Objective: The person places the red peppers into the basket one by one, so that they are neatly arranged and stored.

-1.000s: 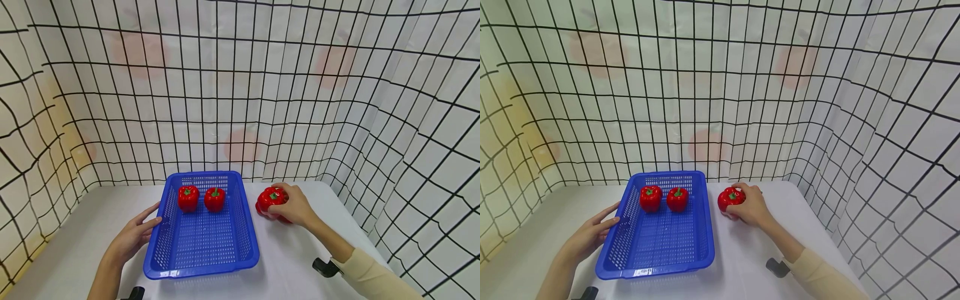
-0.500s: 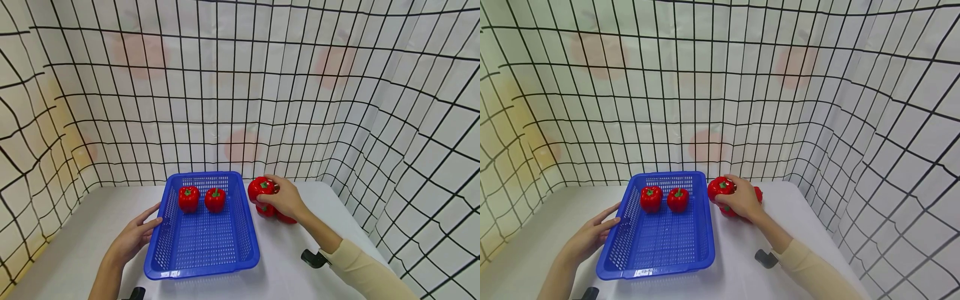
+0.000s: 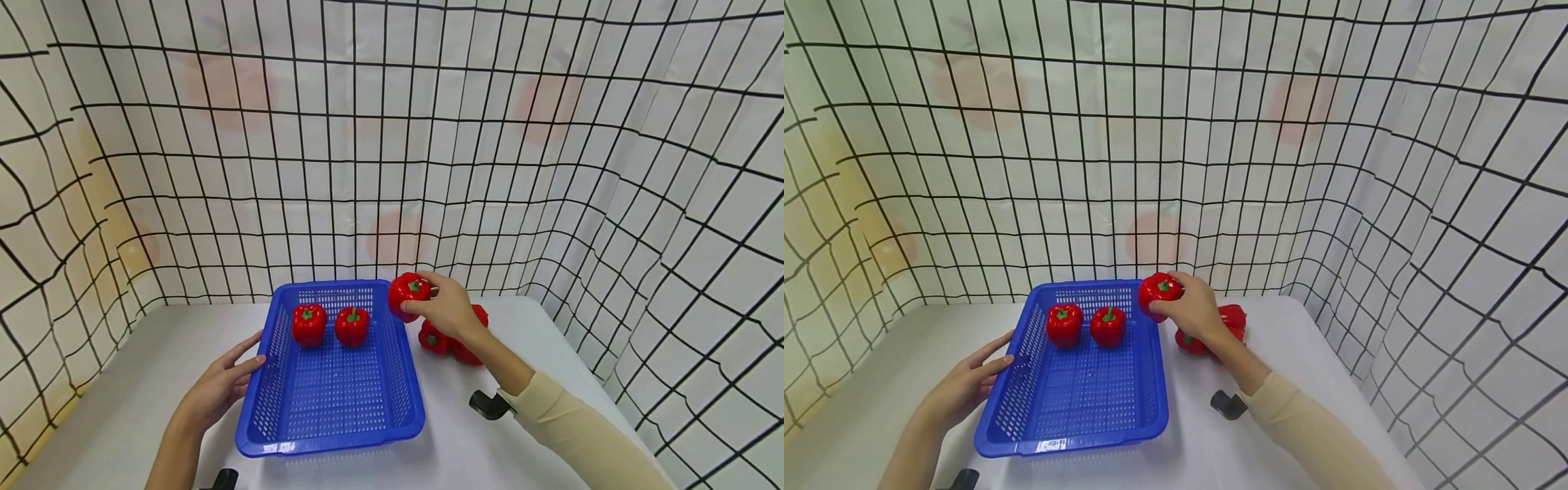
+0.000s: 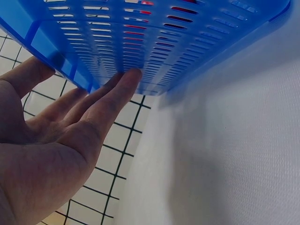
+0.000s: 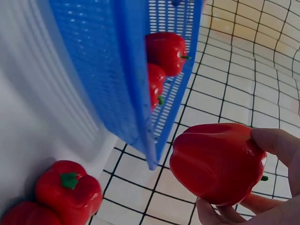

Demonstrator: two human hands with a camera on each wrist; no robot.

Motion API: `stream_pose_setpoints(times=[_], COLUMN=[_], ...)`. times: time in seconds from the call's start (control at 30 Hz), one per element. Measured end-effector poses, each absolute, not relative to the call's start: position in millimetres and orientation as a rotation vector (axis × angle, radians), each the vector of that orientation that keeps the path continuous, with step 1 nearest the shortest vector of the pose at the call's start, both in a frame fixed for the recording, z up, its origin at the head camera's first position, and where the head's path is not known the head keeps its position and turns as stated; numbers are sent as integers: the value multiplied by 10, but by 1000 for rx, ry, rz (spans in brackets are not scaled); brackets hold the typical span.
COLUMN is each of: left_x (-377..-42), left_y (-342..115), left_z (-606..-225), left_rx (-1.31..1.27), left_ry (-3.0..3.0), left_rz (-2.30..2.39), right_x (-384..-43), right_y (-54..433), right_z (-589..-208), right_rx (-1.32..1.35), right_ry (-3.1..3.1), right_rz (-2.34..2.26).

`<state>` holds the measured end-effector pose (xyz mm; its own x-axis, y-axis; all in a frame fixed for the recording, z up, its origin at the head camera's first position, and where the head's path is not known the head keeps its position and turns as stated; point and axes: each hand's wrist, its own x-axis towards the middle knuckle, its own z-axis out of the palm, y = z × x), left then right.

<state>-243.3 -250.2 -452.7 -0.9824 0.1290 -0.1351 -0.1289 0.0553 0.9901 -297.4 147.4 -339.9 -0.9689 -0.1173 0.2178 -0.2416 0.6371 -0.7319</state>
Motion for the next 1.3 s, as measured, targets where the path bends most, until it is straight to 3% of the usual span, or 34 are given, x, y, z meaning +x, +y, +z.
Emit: stream_pose_setpoints(times=[1.3], left_x=[-2420], left_y=[-2496], left_z=[-4498], left_rx=[-17], left_ry=[2123], left_rz=[2043], right_x=[-3095], right_y=[502], right_z=[-3451], right_rx=[612], right_ry=[-2798], right_rz=[1400])
